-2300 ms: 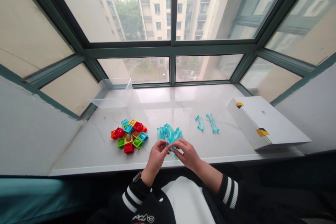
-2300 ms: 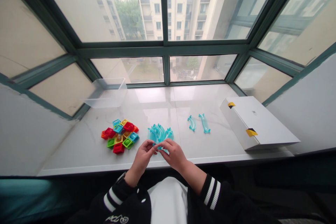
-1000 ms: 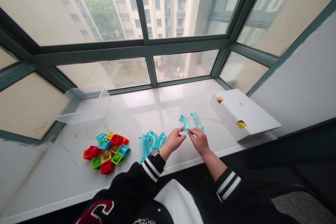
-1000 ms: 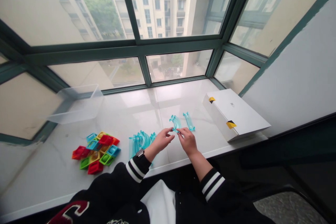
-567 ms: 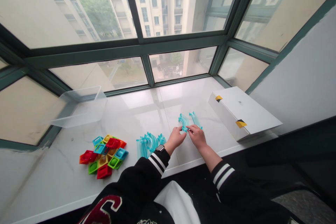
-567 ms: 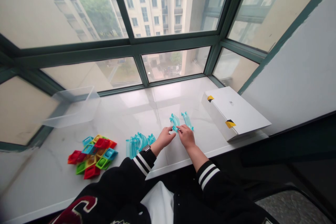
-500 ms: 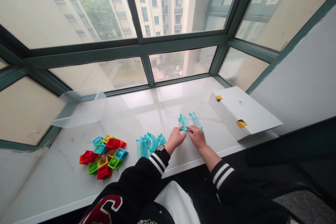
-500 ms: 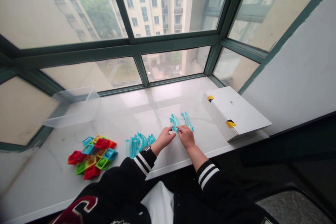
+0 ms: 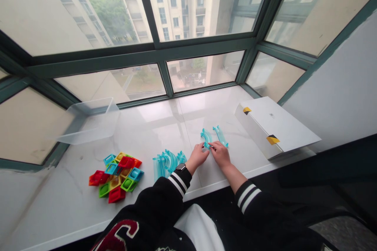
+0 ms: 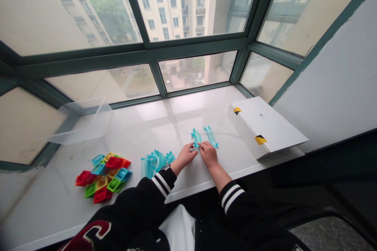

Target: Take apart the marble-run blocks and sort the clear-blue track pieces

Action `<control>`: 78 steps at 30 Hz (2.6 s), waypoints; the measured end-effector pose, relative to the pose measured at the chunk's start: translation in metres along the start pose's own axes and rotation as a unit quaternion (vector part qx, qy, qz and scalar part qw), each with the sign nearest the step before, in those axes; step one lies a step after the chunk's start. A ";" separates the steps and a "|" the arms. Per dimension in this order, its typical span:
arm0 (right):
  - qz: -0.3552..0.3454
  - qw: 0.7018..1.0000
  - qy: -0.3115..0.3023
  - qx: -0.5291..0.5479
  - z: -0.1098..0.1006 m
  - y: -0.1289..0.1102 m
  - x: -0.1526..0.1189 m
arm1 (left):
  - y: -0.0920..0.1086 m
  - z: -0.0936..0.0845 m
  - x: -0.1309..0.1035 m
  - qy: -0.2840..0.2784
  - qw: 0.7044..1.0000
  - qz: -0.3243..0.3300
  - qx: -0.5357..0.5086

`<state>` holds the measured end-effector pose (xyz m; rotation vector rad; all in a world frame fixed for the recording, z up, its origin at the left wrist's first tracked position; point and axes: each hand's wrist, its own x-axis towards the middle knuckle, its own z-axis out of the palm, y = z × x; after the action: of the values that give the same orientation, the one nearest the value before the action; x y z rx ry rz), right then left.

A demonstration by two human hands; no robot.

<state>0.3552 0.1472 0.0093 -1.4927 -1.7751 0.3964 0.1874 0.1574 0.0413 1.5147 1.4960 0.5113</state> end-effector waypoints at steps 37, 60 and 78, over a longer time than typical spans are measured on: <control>0.000 1.000 -0.005 0.001 0.002 0.000 -0.001 | -0.011 0.003 0.006 0.003 1.000 0.010 -0.002; 0.005 1.000 -0.005 0.004 0.002 -0.001 -0.002 | -0.008 0.003 0.004 0.006 1.000 0.006 -0.008; 0.003 1.000 -0.025 -0.002 -0.001 -0.003 -0.001 | -0.008 0.004 0.005 0.005 1.000 -0.009 -0.028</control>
<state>0.3538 0.1448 0.0115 -1.5032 -1.8123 0.4368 0.1871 0.1598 0.0314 1.4556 1.4909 0.5469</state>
